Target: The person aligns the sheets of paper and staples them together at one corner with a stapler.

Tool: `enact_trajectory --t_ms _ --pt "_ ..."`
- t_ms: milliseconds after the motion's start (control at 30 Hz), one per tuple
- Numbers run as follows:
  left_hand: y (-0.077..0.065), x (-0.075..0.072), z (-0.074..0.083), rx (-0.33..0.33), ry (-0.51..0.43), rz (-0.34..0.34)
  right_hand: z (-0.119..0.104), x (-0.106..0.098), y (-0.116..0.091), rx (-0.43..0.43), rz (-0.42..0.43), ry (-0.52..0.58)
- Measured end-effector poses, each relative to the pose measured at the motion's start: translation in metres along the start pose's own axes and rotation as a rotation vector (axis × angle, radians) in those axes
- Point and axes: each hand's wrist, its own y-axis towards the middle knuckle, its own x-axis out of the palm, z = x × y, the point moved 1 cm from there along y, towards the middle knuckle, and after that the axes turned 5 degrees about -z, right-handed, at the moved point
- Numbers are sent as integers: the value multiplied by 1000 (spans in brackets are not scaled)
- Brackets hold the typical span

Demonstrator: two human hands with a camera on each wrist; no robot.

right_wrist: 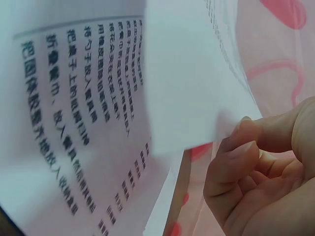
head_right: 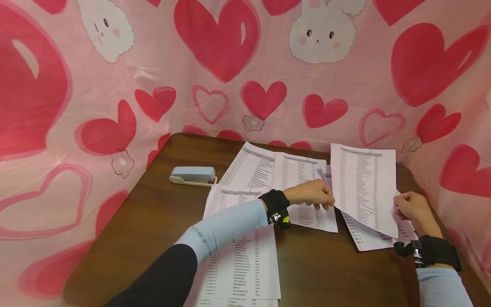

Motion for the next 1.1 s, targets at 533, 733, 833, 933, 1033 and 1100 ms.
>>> enact_trajectory --t_ms 533,733,833,933,1033,1100 --pt "-24 -9 -9 100 -30 34 -27 9 0 -72 22 50" --pt "-32 -14 -15 122 -75 41 -41 13 2 -124 34 11" --pt "-36 -17 -20 128 -79 44 -46 17 3 -130 31 8" --pt "-39 -19 -23 128 -60 41 -49 20 3 -145 26 16" --pt "-44 -22 -27 126 -28 44 -54 23 2 -168 16 21" --pt "-47 -24 -31 123 -14 42 -57 25 0 -183 10 15"
